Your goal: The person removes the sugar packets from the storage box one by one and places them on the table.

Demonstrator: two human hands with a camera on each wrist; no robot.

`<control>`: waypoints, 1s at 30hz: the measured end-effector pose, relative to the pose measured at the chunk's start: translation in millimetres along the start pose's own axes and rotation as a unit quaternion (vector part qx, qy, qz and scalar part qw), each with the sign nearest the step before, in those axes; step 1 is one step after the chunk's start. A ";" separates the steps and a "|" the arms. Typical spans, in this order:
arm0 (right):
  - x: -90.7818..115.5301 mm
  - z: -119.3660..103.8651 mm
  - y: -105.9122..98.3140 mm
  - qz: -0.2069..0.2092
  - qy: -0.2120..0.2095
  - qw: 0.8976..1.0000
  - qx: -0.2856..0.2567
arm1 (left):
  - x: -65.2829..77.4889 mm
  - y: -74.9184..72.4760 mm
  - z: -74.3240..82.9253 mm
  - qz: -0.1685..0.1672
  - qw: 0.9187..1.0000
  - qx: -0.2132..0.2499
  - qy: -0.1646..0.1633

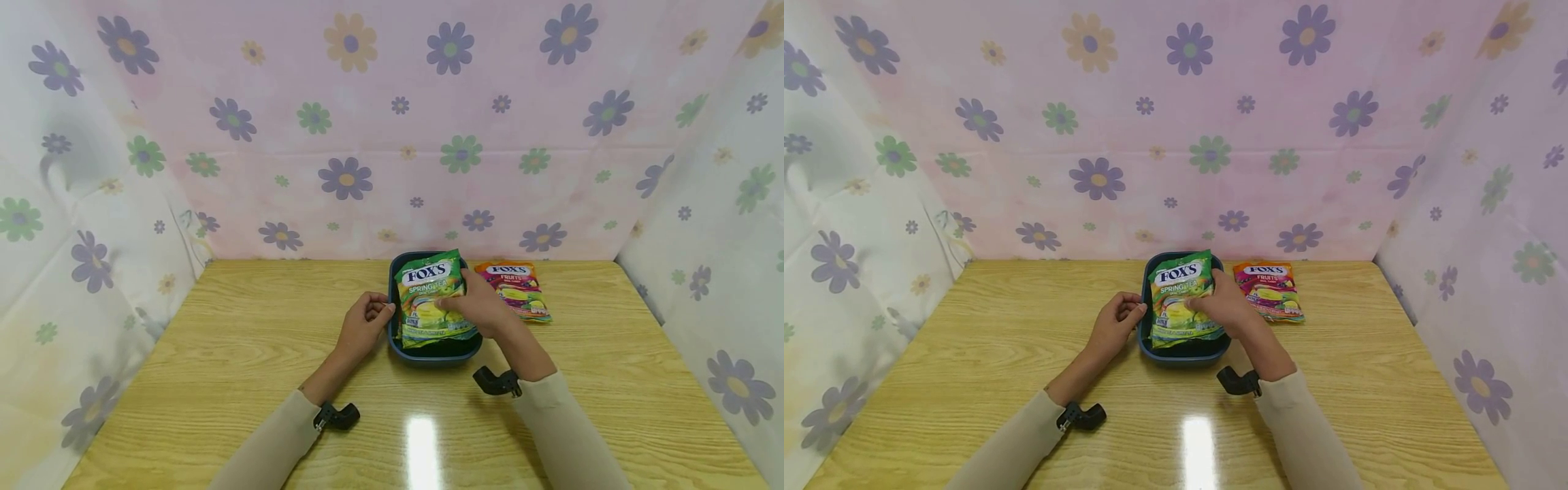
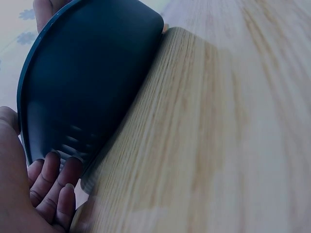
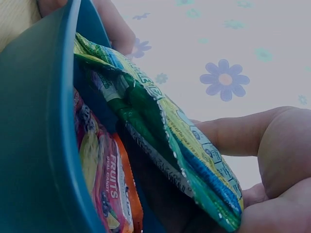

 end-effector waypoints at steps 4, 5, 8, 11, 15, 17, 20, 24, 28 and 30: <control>2.7 -1.0 -1.8 -0.003 -0.001 1.000 0.007 | -0.1 0.1 -0.3 -0.001 1.000 0.001 0.000; 3.1 -1.1 -2.3 -0.004 -0.001 1.000 0.007 | -0.2 0.2 -0.4 -0.001 1.000 0.002 0.000; 4.0 -1.6 -3.8 -0.007 0.000 1.000 0.002 | -0.5 0.5 -0.8 -0.001 1.000 0.003 0.001; 5.1 -3.0 -4.8 -0.012 -0.008 1.000 -0.002 | -0.9 0.7 -1.3 0.001 1.000 0.002 0.001; 7.5 -4.9 -6.2 -0.011 -0.020 1.000 -0.001 | -1.2 0.5 -2.7 0.006 1.000 -0.001 -0.001; 8.0 -4.7 -7.7 -0.007 -0.022 1.000 0.002 | -1.5 0.5 -3.7 0.006 1.000 -0.001 -0.001; 7.7 -3.7 -10.4 0.001 -0.020 1.000 0.005 | -1.7 0.7 -4.7 0.008 1.000 0.000 -0.001; 9.0 -4.0 -12.5 0.000 -0.021 1.000 0.007 | -1.7 1.1 -5.0 0.010 1.000 0.001 -0.001; 10.2 -4.0 -15.1 -0.003 -0.022 1.000 0.008 | -2.0 1.4 -4.9 0.011 1.000 0.002 0.000; 10.6 -4.3 -16.2 -0.002 -0.025 1.000 0.011 | -1.9 1.4 -5.3 0.010 1.000 0.003 -0.002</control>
Point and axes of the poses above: each hand's wrist, its own x-axis away from the middle knuckle, its own y-axis out of the palm, z = x × y, the point moved 2 cm from there along -x, towards the middle knuckle, and after that the axes turned 14 degrees about -z, right-handed, at the moved point
